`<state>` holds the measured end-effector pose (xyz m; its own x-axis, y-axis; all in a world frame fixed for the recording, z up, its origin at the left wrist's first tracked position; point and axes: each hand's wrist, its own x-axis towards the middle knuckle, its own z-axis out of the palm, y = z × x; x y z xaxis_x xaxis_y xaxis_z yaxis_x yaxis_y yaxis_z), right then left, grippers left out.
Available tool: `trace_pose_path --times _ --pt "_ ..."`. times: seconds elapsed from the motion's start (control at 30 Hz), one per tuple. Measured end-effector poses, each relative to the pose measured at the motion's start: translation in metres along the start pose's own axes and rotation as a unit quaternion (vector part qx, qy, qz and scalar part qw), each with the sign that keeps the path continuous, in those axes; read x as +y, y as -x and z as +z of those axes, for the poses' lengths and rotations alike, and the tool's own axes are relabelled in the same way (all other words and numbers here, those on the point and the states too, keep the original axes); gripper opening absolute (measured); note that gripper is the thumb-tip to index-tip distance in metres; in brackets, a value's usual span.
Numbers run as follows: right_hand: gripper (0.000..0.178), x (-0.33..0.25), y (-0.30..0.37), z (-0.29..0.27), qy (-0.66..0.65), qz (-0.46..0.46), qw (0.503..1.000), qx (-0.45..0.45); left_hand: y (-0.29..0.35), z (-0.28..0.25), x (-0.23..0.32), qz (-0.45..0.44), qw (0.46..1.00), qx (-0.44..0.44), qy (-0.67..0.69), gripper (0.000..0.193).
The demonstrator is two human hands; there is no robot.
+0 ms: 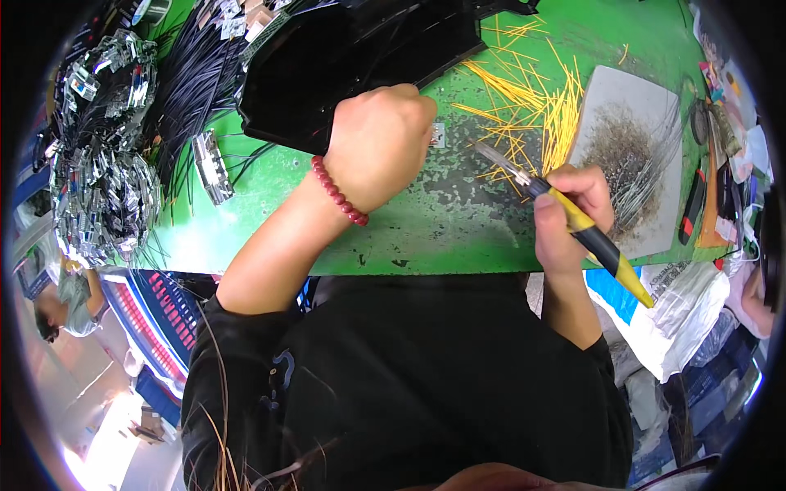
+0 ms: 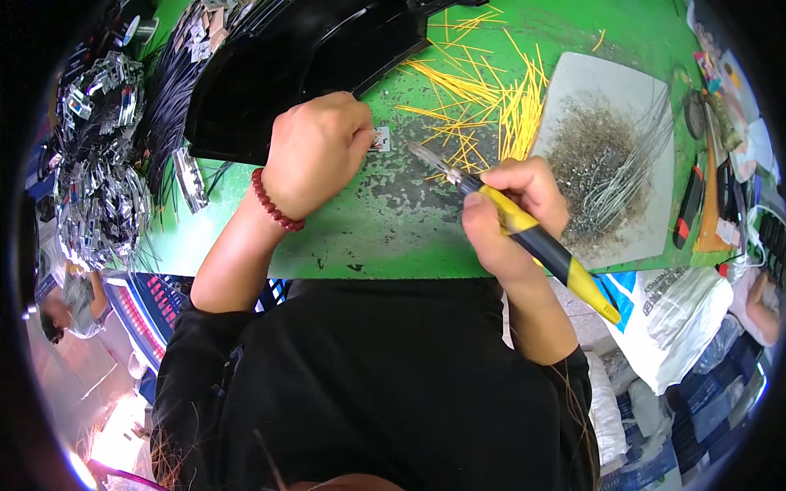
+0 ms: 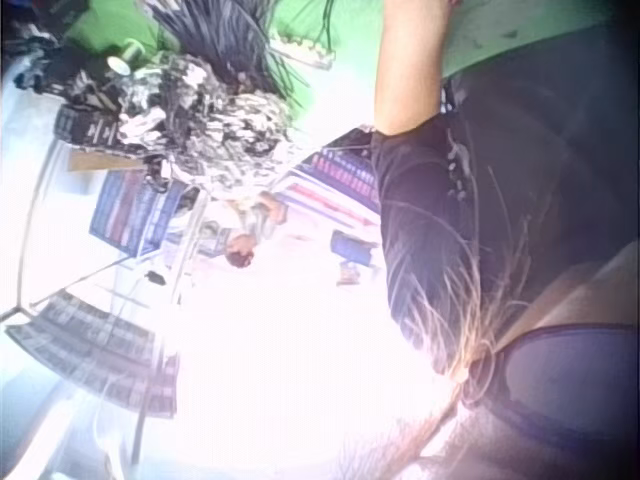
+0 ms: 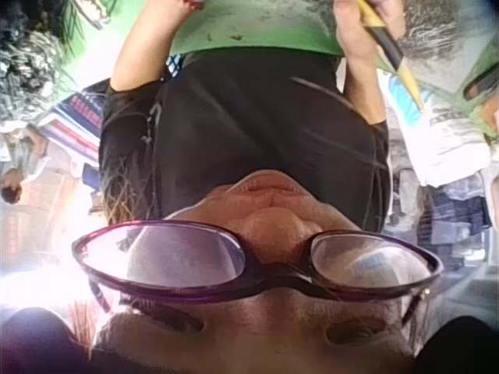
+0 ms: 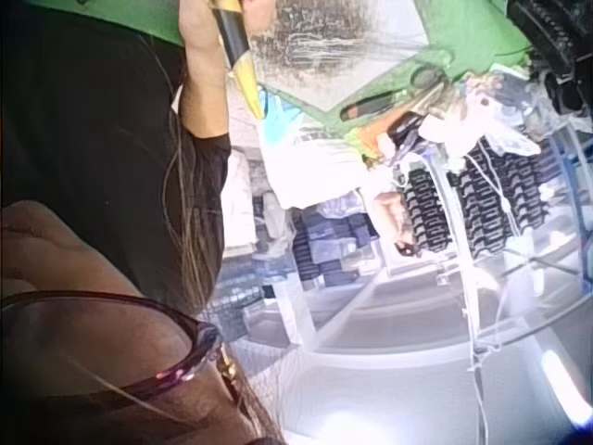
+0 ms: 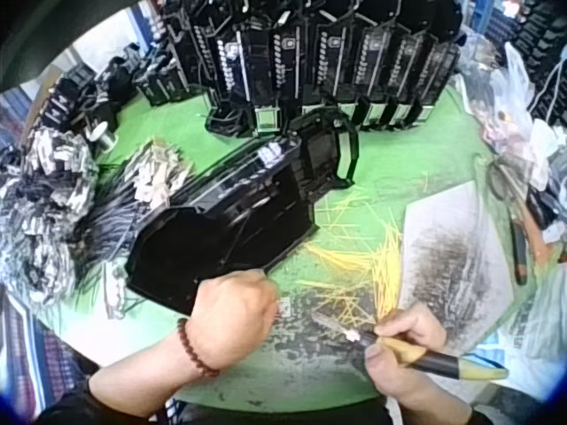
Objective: The person solders wires onto a circuit board, places the board into a plastic car chassis, and solders additional connections within the housing. Finally, they place the completed assembly into a blue plastic crate.
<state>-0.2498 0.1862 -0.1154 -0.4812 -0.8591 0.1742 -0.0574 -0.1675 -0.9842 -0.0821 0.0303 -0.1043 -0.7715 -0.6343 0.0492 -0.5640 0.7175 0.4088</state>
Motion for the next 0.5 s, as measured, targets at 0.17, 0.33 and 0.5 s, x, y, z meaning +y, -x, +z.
trace_pose_path --times 0.17,0.33,0.5 --pt "0.019 0.008 -0.009 0.017 0.022 0.029 0.999 -0.012 -0.001 -0.004 -0.003 0.017 1.000 -0.002 0.020 0.008" --pt "0.020 0.016 -0.012 0.018 0.055 0.023 0.998 -0.032 -0.001 -0.002 -0.005 0.029 0.999 0.011 0.021 0.009" --pt "0.021 0.019 -0.013 0.019 0.082 -0.014 0.996 -0.036 -0.001 -0.001 -0.008 0.039 0.999 0.010 0.016 0.009"
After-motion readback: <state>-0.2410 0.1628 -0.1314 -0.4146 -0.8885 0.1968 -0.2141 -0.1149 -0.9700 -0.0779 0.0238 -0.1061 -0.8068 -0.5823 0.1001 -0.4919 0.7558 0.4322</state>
